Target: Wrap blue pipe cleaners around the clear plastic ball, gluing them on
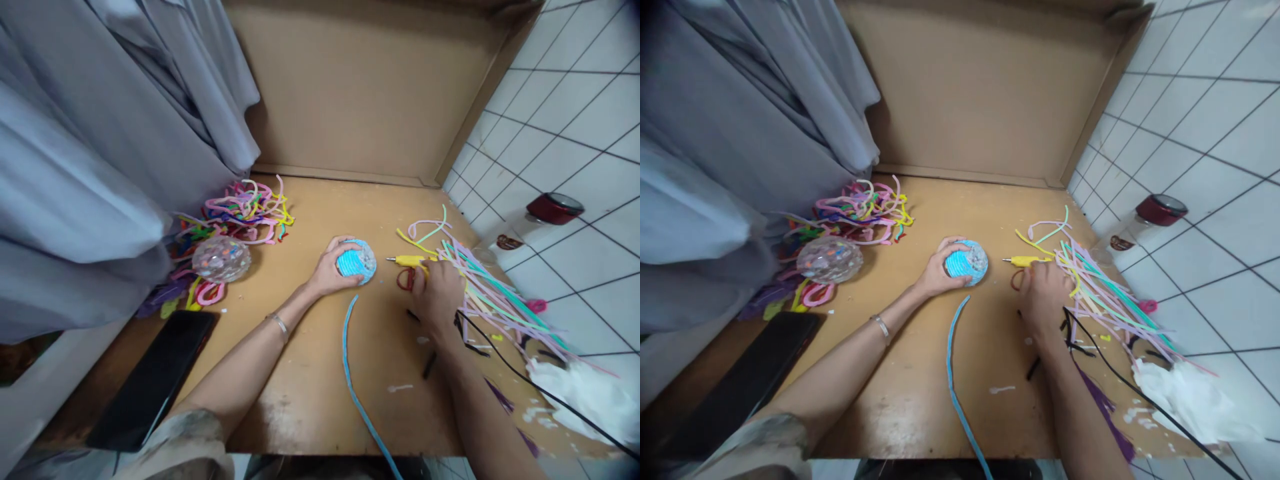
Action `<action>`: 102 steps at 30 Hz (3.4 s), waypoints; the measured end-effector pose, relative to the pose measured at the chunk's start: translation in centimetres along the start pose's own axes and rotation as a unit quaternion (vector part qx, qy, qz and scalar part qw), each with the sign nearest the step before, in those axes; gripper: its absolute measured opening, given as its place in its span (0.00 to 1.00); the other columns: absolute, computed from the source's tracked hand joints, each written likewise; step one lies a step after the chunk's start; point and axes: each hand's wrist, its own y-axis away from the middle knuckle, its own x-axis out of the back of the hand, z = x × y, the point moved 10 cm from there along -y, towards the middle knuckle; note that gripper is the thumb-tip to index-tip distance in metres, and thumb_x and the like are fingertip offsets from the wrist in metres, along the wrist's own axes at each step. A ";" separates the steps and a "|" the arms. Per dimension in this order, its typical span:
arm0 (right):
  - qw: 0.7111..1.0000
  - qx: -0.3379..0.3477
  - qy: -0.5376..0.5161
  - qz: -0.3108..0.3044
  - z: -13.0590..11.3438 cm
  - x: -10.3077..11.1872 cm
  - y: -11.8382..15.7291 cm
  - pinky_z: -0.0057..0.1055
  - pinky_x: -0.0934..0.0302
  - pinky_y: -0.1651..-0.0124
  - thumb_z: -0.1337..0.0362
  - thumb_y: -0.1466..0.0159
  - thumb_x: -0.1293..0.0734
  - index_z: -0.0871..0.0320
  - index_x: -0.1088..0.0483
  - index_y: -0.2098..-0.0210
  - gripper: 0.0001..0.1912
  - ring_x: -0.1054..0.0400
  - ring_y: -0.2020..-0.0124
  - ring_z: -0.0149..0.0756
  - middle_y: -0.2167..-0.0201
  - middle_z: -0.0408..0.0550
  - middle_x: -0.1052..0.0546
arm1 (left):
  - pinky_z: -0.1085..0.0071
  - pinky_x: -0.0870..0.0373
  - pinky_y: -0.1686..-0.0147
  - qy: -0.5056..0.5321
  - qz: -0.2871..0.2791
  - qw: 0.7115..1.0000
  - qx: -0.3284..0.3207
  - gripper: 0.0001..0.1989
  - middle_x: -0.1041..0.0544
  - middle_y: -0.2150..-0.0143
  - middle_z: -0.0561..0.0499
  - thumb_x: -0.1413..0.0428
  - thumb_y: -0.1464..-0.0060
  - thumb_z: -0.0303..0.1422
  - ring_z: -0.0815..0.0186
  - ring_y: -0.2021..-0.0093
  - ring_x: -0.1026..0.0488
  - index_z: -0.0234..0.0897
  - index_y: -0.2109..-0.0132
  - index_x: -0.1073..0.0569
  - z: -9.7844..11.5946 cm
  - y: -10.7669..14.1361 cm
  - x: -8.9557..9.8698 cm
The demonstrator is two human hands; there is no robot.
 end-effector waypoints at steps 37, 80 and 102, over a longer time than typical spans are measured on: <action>0.900 0.225 -0.313 0.204 -7.2 6.5 5.2 0.35 0.29 0.54 0.75 0.34 0.40 0.55 0.36 0.38 0.26 0.26 0.53 0.39 0.57 0.55 0.21 | 0.49 0.37 0.42 0.049 -0.079 0.996 -0.010 0.27 0.32 0.43 0.43 0.36 0.65 0.29 0.51 0.41 0.33 0.40 0.52 0.28 1.7 0.7 -1.7; 0.908 0.305 -0.209 0.197 -9.6 5.8 5.2 0.37 0.36 0.56 0.74 0.35 0.38 0.62 0.28 0.55 0.11 0.28 0.56 0.39 0.60 0.54 0.20 | 0.49 0.36 0.43 0.033 -0.081 0.995 -0.051 0.25 0.35 0.43 0.43 0.38 0.61 0.28 0.51 0.42 0.34 0.40 0.52 0.29 3.0 1.1 -2.1; 0.917 0.285 -0.206 0.188 -9.9 6.3 4.5 0.35 0.40 0.55 0.73 0.33 0.41 0.61 0.27 0.58 0.11 0.29 0.59 0.36 0.63 0.51 0.20 | 0.50 0.34 0.46 -0.026 -0.057 0.986 -0.152 0.24 0.25 0.49 0.43 0.41 0.59 0.31 0.54 0.48 0.28 0.40 0.51 0.30 5.1 1.0 -1.6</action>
